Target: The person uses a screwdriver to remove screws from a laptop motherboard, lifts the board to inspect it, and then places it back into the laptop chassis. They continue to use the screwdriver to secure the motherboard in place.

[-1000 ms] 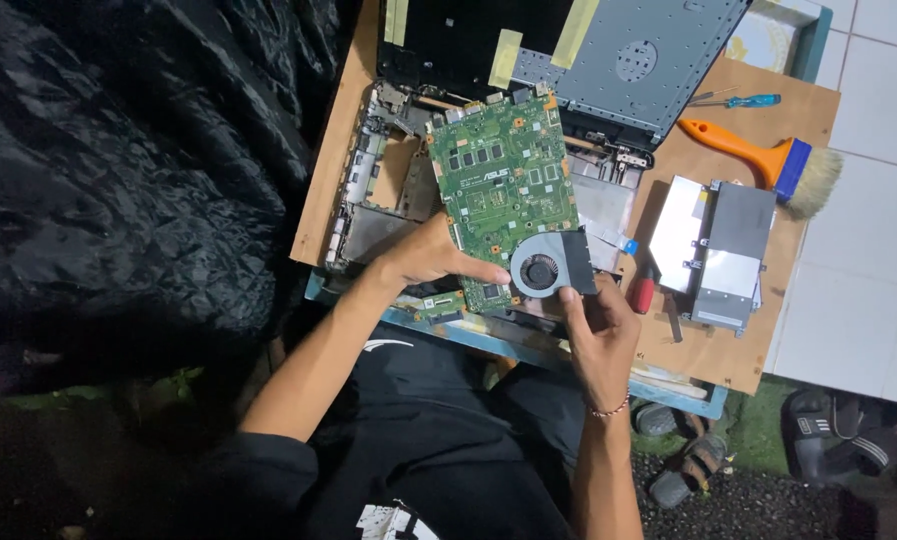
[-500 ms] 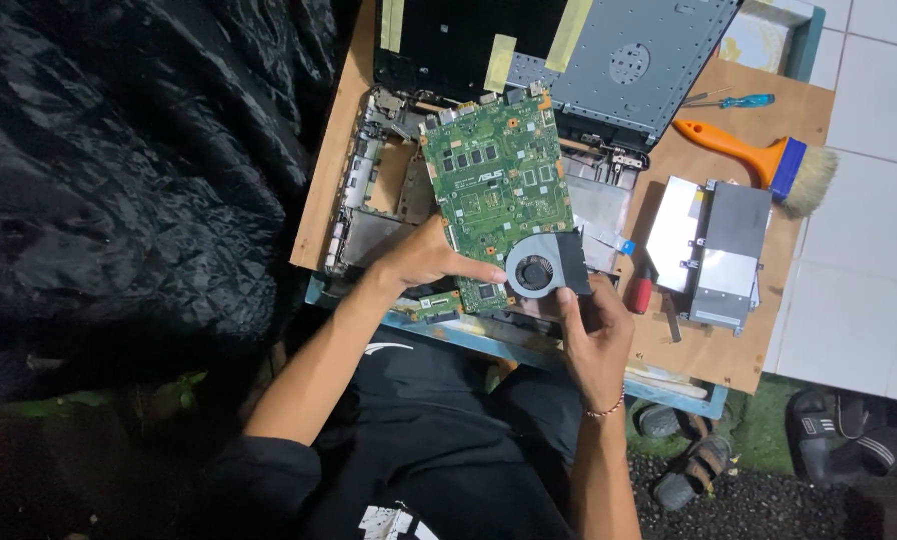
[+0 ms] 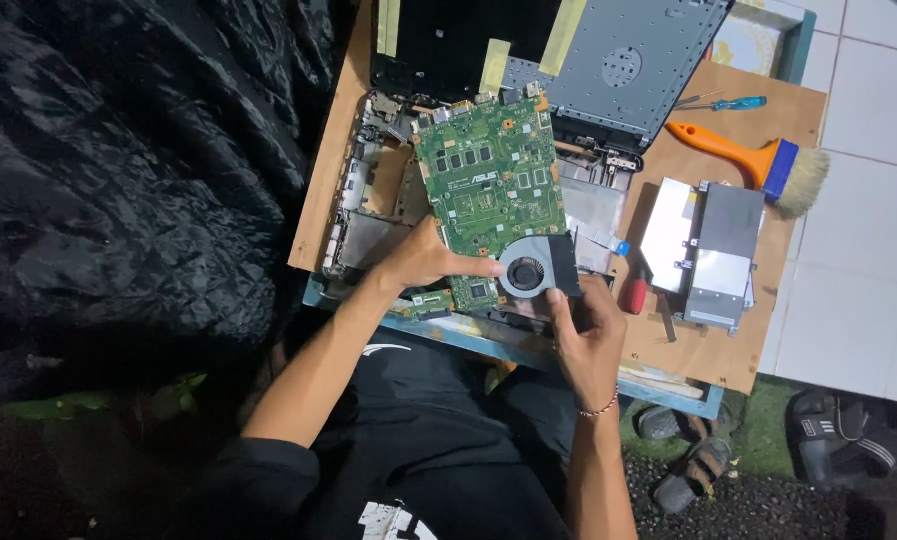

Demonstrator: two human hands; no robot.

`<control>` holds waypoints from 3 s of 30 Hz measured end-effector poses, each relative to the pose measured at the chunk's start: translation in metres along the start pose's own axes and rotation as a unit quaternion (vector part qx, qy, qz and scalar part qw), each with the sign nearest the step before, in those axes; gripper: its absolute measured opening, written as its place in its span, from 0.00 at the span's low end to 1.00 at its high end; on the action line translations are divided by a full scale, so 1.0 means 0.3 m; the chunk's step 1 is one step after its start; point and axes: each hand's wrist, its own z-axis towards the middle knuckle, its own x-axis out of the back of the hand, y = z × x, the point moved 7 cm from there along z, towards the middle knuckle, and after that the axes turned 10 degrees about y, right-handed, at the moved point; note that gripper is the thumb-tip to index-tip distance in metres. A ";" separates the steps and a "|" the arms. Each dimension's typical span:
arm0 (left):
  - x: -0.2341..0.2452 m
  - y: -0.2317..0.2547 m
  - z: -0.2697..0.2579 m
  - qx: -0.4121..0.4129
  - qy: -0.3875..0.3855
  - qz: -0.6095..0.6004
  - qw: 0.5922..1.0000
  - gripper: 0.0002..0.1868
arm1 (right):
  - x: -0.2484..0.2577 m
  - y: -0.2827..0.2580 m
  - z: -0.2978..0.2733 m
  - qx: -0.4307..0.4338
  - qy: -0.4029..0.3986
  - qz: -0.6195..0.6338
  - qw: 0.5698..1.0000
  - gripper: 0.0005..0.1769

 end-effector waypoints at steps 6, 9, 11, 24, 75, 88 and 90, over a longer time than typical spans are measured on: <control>0.025 0.009 -0.004 -0.010 0.054 -0.130 0.990 0.41 | 0.004 0.015 0.001 0.017 0.009 0.003 1.000 0.06; 0.048 0.011 -0.002 -0.019 0.078 -0.193 0.978 0.36 | 0.012 0.049 -0.002 0.010 0.016 0.018 1.000 0.08; 0.066 0.012 -0.002 -0.024 0.088 -0.223 0.970 0.34 | 0.003 -0.037 0.013 0.020 0.017 0.012 1.000 0.09; 0.309 0.235 -0.081 -0.325 0.308 0.057 0.892 0.16 | -0.002 -0.059 0.013 0.028 0.022 -0.023 0.999 0.12; 0.206 0.167 -0.034 -0.430 0.034 0.423 0.797 0.55 | -0.014 -0.085 0.013 0.048 0.069 -0.126 0.989 0.17; 0.215 0.242 -0.028 -0.410 0.063 0.434 0.800 0.57 | -0.023 -0.057 0.001 0.054 0.053 -0.146 0.986 0.16; 0.236 0.237 -0.024 -0.394 0.115 0.476 0.777 0.53 | -0.025 -0.052 0.000 0.062 0.042 -0.143 0.987 0.17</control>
